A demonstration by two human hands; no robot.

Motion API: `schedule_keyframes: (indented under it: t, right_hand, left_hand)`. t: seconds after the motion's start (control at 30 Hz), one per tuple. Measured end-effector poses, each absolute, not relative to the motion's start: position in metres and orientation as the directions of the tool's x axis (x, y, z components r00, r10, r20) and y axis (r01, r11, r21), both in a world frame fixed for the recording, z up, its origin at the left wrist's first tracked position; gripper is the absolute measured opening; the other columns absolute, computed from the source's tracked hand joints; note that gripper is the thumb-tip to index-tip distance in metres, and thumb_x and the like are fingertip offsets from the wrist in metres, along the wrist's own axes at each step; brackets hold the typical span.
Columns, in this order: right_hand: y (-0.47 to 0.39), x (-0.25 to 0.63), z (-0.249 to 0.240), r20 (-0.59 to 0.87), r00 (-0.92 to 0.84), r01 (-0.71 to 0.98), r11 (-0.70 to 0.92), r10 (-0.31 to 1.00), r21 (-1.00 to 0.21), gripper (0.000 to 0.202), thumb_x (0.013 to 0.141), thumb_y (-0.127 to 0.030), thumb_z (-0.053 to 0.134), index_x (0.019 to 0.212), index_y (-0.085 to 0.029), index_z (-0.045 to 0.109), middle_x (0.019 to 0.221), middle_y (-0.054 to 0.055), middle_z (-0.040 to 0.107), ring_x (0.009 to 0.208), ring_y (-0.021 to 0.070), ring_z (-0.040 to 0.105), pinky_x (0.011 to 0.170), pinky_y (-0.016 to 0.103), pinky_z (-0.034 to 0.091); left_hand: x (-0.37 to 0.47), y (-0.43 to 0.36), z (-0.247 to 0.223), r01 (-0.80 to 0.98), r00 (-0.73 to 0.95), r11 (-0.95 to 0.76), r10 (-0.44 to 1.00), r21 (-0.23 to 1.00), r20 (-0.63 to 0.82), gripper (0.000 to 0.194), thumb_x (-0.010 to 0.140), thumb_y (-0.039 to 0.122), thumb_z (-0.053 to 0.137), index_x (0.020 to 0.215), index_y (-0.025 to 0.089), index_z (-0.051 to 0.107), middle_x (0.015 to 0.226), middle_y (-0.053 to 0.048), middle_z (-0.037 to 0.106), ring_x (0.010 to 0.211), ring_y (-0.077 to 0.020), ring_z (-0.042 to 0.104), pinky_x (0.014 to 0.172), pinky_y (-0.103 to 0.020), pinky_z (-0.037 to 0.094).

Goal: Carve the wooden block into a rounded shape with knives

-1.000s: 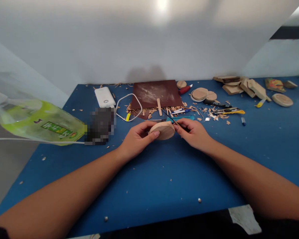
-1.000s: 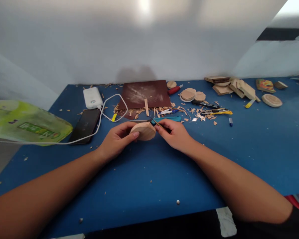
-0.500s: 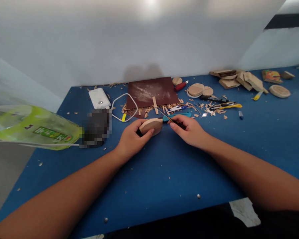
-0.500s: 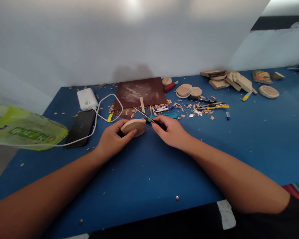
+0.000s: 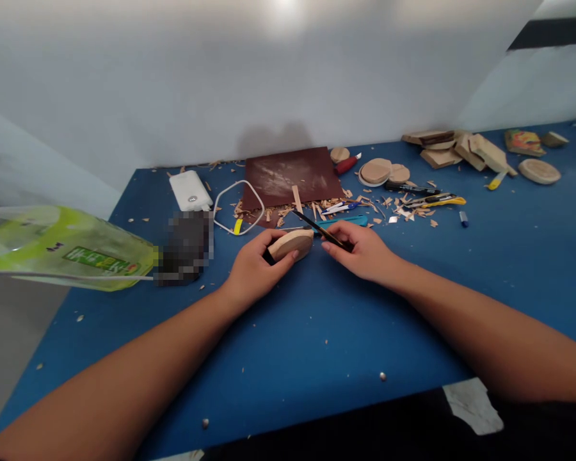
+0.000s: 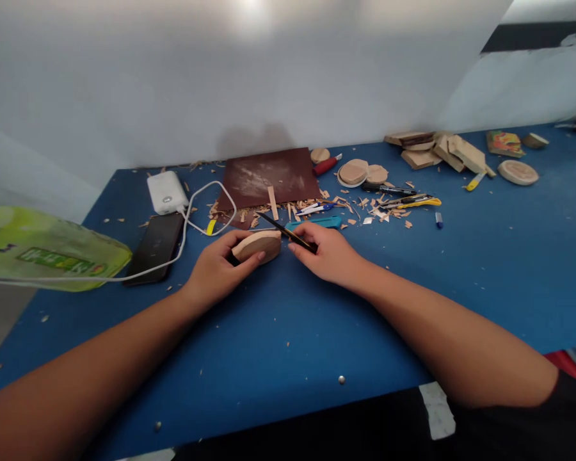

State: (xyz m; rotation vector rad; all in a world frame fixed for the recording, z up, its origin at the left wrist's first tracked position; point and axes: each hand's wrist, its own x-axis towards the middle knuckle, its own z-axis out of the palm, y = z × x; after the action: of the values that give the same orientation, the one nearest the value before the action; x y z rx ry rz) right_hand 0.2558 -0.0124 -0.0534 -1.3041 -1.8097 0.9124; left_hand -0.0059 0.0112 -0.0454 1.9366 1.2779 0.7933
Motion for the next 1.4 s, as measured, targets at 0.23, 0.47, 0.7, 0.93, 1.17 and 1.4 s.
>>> schedule_keyframes:
  t: [0.23, 0.47, 0.7, 0.93, 1.17, 1.4]
  right_hand:
    - [-0.0123, 0.2559, -0.0516, 0.148, -0.239, 0.486, 0.250, 0.960, -0.838, 0.017, 0.098, -0.038, 0.066, 0.107, -0.024, 0.069, 0.079, -0.001, 0.070, 0.066, 0.0164, 0.059, 0.061, 0.029, 0.044]
    - [-0.0135, 0.2568, -0.0509, 0.135, -0.241, 0.478, 0.238, 0.961, -0.846, 0.017, 0.099, -0.037, 0.065, 0.108, -0.024, 0.069, 0.086, 0.001, 0.074, 0.070, 0.0168, 0.061, 0.064, 0.030, 0.045]
    - [-0.0142, 0.2554, -0.0508, 0.123, -0.237, 0.392, 0.211, 0.964, -0.896, 0.020, 0.102, -0.042, 0.063, 0.111, -0.024, 0.066, 0.081, -0.001, 0.069, 0.069, 0.0168, 0.060, 0.066, 0.031, 0.047]
    - [-0.0131, 0.2577, -0.0523, 0.137, -0.279, 0.356, 0.235, 0.950, -0.905, 0.024, 0.107, -0.042, 0.056, 0.117, -0.022, 0.064, 0.079, -0.001, 0.064, 0.070, 0.0155, 0.059, 0.068, 0.029, 0.048]
    - [-0.0169, 0.2591, -0.0449, 0.031, -0.440, 0.265, 0.163, 0.897, -0.951, 0.036, 0.114, -0.047, 0.043, 0.105, -0.019, 0.065, 0.083, 0.001, 0.070, 0.063, 0.0115, 0.056, 0.064, 0.026, 0.047]
    - [-0.0184, 0.2603, -0.0453, 0.033, -0.485, 0.139, 0.114, 0.874, -0.984, 0.041, 0.113, -0.050, 0.046, 0.125, -0.018, 0.068, 0.086, 0.003, 0.074, 0.063, 0.0116, 0.055, 0.061, 0.025, 0.046]
  left_hand:
    - [-0.0055, 0.0111, -0.0454, 0.507, 0.364, -0.304, 0.924, 0.806, 0.119, 0.035, 0.089, 0.042, 0.078, 0.119, 0.023, 0.071, 0.108, -0.004, 0.079, 0.094, -0.0249, 0.071, 0.085, -0.035, 0.054]
    - [-0.0057, 0.0122, -0.0462, 0.430, 0.344, -0.313, 0.924, 0.847, 0.167, 0.063, 0.095, 0.037, 0.073, 0.154, 0.024, 0.052, 0.133, -0.010, 0.072, 0.118, -0.0275, 0.070, 0.108, -0.043, 0.052]
    - [-0.0066, 0.0134, -0.0454, 0.420, 0.329, -0.306, 0.929, 0.854, 0.171, 0.050, 0.100, 0.041, 0.069, 0.146, 0.023, 0.063, 0.145, -0.010, 0.069, 0.129, -0.0288, 0.066, 0.115, -0.045, 0.050]
    - [-0.0045, 0.0103, -0.0452, 0.273, 0.285, -0.222, 0.948, 0.936, 0.142, 0.059, 0.089, 0.046, 0.083, 0.140, 0.021, 0.068, 0.128, -0.012, 0.079, 0.114, -0.0297, 0.075, 0.100, -0.043, 0.060]
    - [-0.0053, 0.0112, -0.0486, 0.194, 0.283, -0.236, 0.943, 0.952, 0.176, 0.060, 0.088, 0.047, 0.084, 0.140, 0.021, 0.068, 0.132, -0.013, 0.078, 0.116, -0.0290, 0.075, 0.101, -0.042, 0.062]
    - [-0.0065, 0.0167, -0.0532, 0.248, 0.304, -0.276, 0.932, 0.929, 0.196, 0.060, 0.095, 0.050, 0.075, 0.147, 0.021, 0.064, 0.145, -0.013, 0.070, 0.124, -0.0294, 0.070, 0.106, -0.044, 0.058]
